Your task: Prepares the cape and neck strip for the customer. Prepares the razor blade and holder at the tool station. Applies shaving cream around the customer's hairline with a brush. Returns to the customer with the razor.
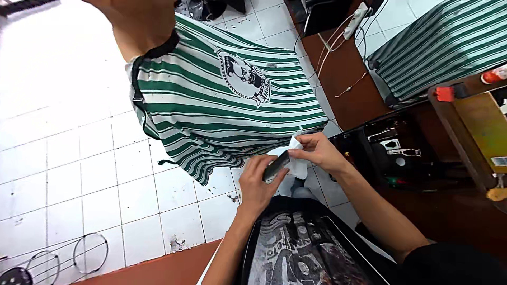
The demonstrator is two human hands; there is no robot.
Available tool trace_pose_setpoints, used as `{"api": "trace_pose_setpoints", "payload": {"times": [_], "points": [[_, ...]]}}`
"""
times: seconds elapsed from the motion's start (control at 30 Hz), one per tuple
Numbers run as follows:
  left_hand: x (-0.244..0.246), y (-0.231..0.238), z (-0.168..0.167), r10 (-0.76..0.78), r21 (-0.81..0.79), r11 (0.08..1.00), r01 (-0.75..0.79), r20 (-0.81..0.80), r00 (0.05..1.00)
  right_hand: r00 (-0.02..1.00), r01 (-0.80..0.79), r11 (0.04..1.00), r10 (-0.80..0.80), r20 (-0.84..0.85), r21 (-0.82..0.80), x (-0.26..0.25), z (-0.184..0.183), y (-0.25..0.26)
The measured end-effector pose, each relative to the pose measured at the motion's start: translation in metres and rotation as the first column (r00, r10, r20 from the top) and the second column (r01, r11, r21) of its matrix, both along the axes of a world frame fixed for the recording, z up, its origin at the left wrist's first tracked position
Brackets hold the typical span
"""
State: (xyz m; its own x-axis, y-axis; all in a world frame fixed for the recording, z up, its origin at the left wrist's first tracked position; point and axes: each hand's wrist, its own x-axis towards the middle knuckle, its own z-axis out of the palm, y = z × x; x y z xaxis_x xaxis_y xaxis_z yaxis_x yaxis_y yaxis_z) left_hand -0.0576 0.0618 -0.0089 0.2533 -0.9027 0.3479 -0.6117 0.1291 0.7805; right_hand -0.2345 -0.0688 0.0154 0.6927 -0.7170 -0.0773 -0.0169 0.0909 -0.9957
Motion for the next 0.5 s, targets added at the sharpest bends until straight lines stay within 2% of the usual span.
{"api": "trace_pose_setpoints", "payload": {"times": [0.1, 0.2, 0.27, 0.33, 0.4, 0.5], "points": [[0.013, 0.001, -0.014, -0.055, 0.014, 0.998, 0.057, -0.110, 0.992, 1.000, -0.022, 1.000, 0.022, 0.001, -0.005, 0.016, 0.007, 0.007], [0.022, 0.004, -0.013, -0.089, 0.021, 0.995, 0.102, -0.349, 0.933, 1.000, 0.000, 0.998, 0.001, 0.014, -0.060, 0.029, 0.018, 0.007], [0.026, 0.006, -0.001, -0.049, 0.077, 0.992, 0.104, -0.520, 0.852, 0.996, 0.092, 0.988, -0.089, 0.029, -0.128, 0.035, 0.025, 0.004], [0.032, 0.007, 0.012, 0.034, 0.163, 0.982, 0.096, -0.652, 0.757, 0.962, 0.271, 0.951, -0.273, 0.011, -0.146, 0.035, 0.029, 0.001], [0.040, 0.005, 0.020, 0.078, 0.193, 0.976, 0.100, -0.741, 0.667, 0.921, 0.381, 0.922, -0.385, -0.060, -0.068, 0.032, 0.020, -0.001], [0.053, 0.007, 0.021, 0.088, 0.189, 0.977, 0.104, -0.790, 0.607, 0.963, 0.262, 0.930, -0.234, -0.136, 0.257, 0.032, -0.011, 0.014]]}}
